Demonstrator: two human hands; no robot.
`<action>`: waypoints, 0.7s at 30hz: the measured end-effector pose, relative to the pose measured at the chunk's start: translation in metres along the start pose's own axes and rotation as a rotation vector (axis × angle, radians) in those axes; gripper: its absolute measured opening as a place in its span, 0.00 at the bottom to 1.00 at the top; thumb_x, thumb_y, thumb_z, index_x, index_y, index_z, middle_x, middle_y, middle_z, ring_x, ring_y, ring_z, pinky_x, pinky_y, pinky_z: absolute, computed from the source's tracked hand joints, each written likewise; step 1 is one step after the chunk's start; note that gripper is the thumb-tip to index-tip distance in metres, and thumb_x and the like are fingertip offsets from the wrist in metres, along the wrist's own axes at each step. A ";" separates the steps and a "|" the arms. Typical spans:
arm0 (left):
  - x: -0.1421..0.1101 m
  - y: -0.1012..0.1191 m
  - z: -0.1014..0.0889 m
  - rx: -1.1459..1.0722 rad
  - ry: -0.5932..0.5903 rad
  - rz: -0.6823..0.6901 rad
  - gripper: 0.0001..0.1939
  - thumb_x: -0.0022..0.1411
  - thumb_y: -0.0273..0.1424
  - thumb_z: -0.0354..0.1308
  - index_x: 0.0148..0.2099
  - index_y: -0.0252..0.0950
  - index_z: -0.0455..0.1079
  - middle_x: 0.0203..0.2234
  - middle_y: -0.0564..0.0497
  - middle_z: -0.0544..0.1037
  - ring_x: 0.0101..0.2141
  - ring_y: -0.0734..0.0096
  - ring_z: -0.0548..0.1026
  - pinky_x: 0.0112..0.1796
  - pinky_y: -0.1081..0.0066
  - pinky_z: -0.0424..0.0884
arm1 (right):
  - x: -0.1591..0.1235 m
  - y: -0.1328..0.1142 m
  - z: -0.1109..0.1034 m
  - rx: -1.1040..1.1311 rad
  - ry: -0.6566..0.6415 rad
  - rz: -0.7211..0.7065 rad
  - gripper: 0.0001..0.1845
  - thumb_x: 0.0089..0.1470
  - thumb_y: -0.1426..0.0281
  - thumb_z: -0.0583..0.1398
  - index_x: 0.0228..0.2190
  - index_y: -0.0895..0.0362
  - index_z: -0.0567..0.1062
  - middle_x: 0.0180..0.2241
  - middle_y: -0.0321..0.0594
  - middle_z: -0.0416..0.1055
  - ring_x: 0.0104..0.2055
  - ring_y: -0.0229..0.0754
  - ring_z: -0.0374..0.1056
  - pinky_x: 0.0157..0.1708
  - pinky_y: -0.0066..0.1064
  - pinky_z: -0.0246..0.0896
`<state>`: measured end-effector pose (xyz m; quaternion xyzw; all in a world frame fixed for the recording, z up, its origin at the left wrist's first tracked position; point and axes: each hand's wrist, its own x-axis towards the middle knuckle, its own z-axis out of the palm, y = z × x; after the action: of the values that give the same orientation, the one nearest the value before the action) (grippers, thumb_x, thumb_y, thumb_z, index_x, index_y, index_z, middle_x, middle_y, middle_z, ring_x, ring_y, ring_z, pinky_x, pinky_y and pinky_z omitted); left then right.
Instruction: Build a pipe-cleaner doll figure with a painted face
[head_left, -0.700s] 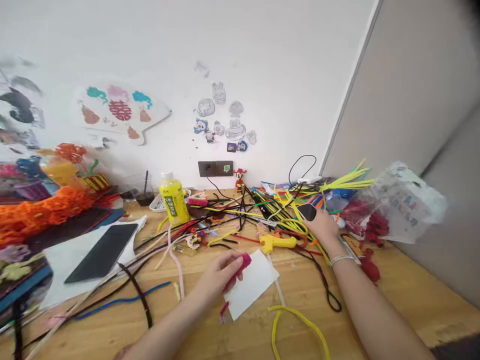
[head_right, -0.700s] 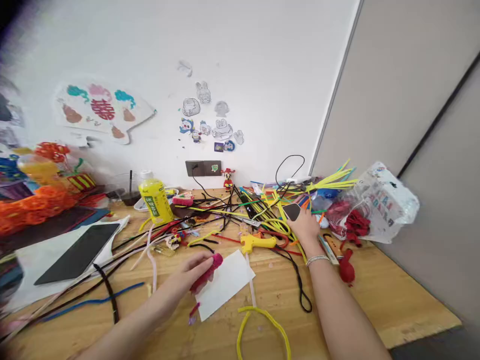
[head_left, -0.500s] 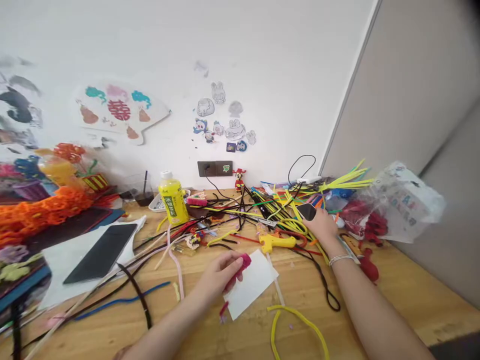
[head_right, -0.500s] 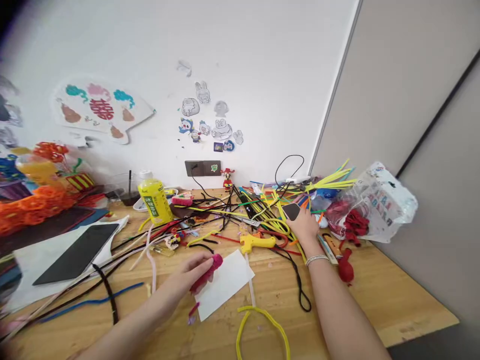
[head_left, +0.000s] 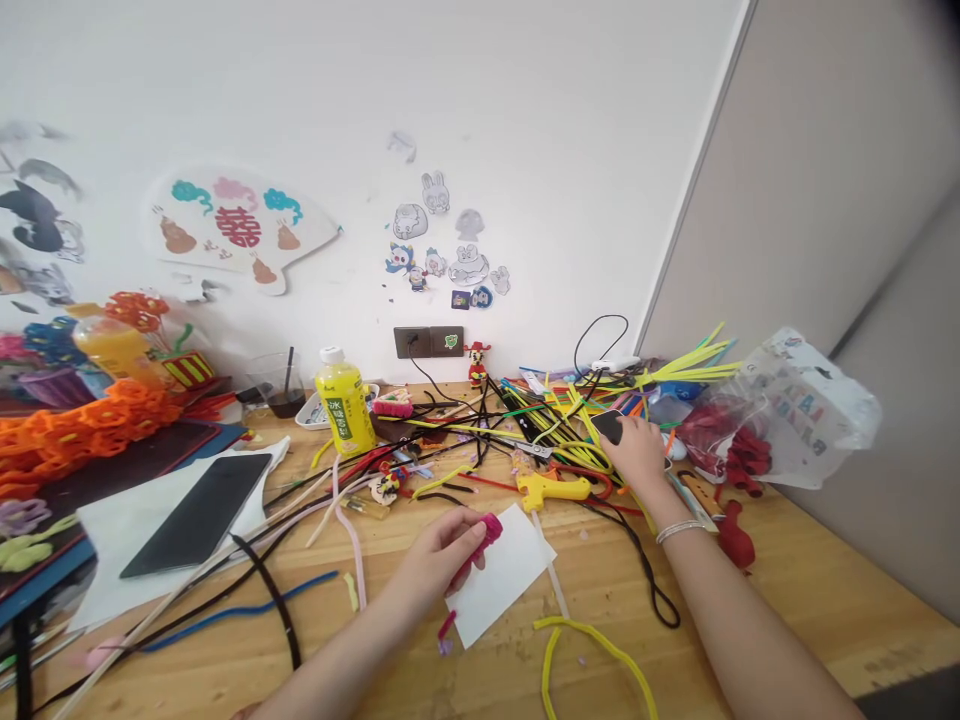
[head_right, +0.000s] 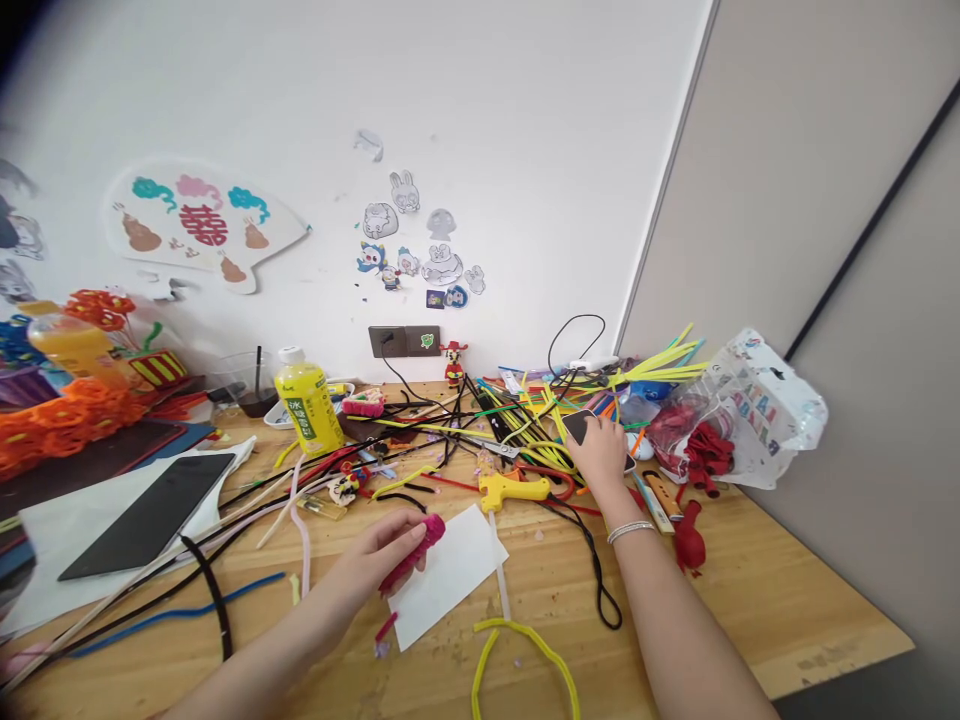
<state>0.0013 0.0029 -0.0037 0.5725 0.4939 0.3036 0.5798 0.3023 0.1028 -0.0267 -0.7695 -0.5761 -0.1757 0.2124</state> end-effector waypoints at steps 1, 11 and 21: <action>0.000 0.000 0.000 0.003 0.000 0.002 0.23 0.46 0.50 0.52 0.34 0.35 0.64 0.17 0.59 0.66 0.15 0.82 0.56 0.17 0.77 0.50 | -0.002 -0.007 -0.006 0.017 0.007 -0.056 0.18 0.49 0.64 0.52 0.40 0.63 0.68 0.42 0.51 0.66 0.46 0.51 0.58 0.45 0.38 0.49; 0.000 -0.001 -0.002 0.009 0.006 0.019 0.21 0.47 0.49 0.52 0.34 0.35 0.65 0.17 0.59 0.65 0.15 0.81 0.57 0.17 0.77 0.50 | -0.021 -0.037 -0.023 -0.058 -0.147 0.015 0.16 0.49 0.67 0.54 0.38 0.66 0.67 0.34 0.57 0.70 0.43 0.56 0.60 0.40 0.43 0.51; 0.000 0.002 -0.002 0.010 0.016 -0.002 0.21 0.47 0.48 0.53 0.34 0.36 0.65 0.17 0.59 0.65 0.15 0.81 0.57 0.18 0.77 0.50 | 0.002 0.019 -0.036 -0.027 -0.430 0.274 0.14 0.50 0.76 0.50 0.40 0.64 0.65 0.35 0.57 0.71 0.36 0.51 0.69 0.32 0.36 0.59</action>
<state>0.0003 0.0039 -0.0015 0.5724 0.5005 0.3054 0.5732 0.3202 0.0805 0.0023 -0.8627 -0.4962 0.0148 0.0966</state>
